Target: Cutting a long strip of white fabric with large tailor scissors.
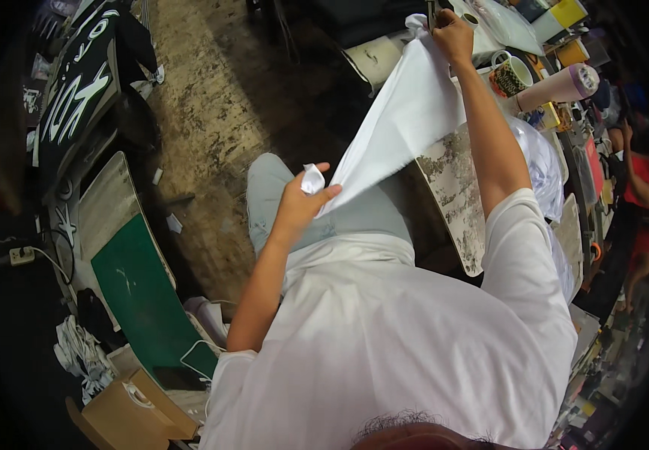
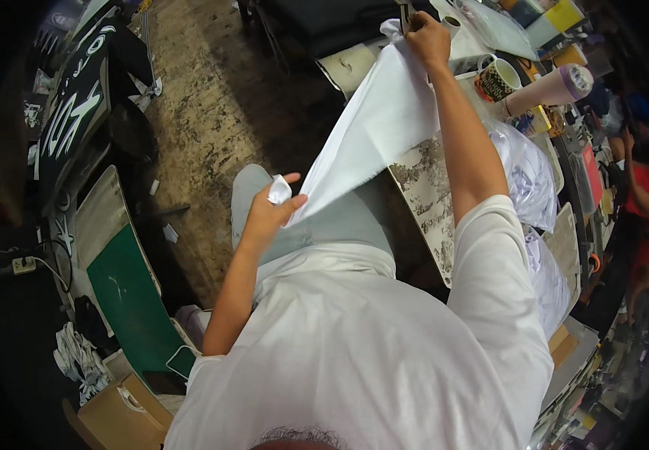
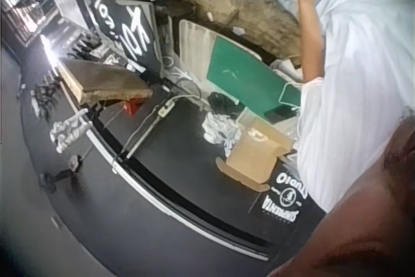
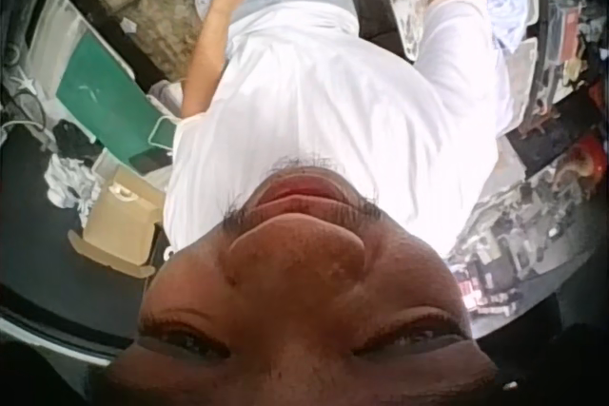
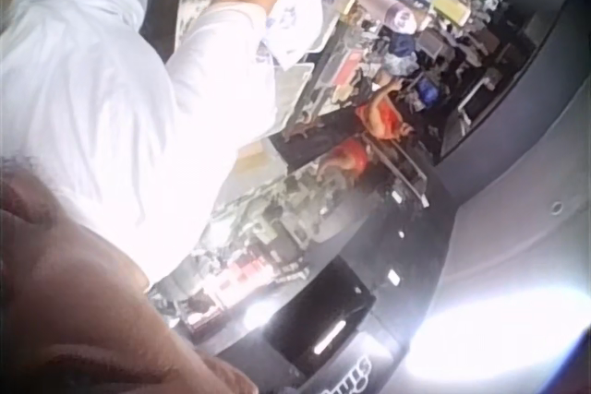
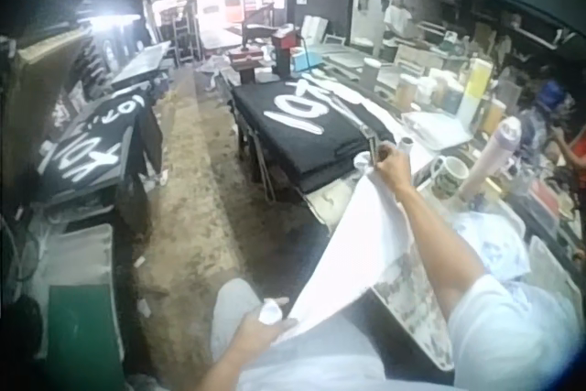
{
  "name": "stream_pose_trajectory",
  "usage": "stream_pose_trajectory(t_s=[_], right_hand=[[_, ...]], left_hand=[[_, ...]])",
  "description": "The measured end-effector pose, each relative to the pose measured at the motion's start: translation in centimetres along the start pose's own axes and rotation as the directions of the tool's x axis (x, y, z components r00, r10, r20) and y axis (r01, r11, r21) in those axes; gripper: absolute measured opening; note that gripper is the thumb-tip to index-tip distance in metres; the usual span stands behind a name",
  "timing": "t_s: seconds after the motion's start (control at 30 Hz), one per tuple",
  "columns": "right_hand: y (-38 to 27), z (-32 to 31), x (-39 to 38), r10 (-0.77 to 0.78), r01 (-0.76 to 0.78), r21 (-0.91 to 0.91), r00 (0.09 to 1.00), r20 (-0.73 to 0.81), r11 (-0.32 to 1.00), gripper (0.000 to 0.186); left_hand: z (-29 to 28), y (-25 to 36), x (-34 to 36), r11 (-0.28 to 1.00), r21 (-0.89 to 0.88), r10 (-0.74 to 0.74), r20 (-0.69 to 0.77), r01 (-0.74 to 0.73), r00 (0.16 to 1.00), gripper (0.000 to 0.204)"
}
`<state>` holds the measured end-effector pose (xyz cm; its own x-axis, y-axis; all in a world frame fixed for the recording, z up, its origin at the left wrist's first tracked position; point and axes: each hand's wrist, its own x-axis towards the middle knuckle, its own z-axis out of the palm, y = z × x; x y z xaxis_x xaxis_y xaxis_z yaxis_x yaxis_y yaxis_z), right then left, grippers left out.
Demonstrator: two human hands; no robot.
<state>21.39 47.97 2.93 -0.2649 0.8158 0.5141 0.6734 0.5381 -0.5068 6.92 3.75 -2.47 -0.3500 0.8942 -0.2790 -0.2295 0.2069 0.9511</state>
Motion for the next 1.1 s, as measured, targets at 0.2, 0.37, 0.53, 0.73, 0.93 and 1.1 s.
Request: stream_pose_trajectory(t_s=[0.2, 0.37, 0.53, 0.73, 0.93, 1.1], right_hand=[[-0.2, -0.1, 1.7, -0.087, 0.085, -0.034, 0.992, -0.090, 0.996, 0.027], [-1.4, -1.2, 1.2, -0.148, 0.176, 0.136, 0.969, -0.198, 0.975, 0.019], [-3.0, -2.8, 0.4, -0.180, 0.216, 0.189, 0.966, -0.188, 0.958, 0.015], [-3.7, -4.6, -4.1, -0.020, 0.023, -0.024, 0.992, 0.121, 0.999, 0.035], [-0.2, -0.6, -8.5, -0.065, 0.021, 0.160, 0.959, 0.276, 0.987, 0.039], [-2.3, -1.4, -9.1, 0.147, -0.134, -0.063, 0.948, 0.283, 0.989, 0.057]], left_hand=[[0.4, -1.2, 0.6, 0.911, 0.368, -0.203, 0.008, 0.186, 0.979, 0.033], [0.2, -2.8, 0.4, 0.949, 0.261, -0.176, -0.032, 0.178, 0.984, 0.031], [0.7, -1.3, 0.9, 0.974, 0.146, -0.181, 0.040, 0.173, 0.983, 0.030], [0.8, -1.2, 1.1, 0.980, 0.037, -0.198, 0.008, 0.197, 0.980, 0.029], [0.5, 0.1, 1.2, 0.985, -0.076, -0.153, 0.011, 0.153, 0.988, 0.030], [-2.1, 0.8, -0.4, 0.997, -0.076, -0.005, -0.010, 0.004, 1.000, 0.028]])
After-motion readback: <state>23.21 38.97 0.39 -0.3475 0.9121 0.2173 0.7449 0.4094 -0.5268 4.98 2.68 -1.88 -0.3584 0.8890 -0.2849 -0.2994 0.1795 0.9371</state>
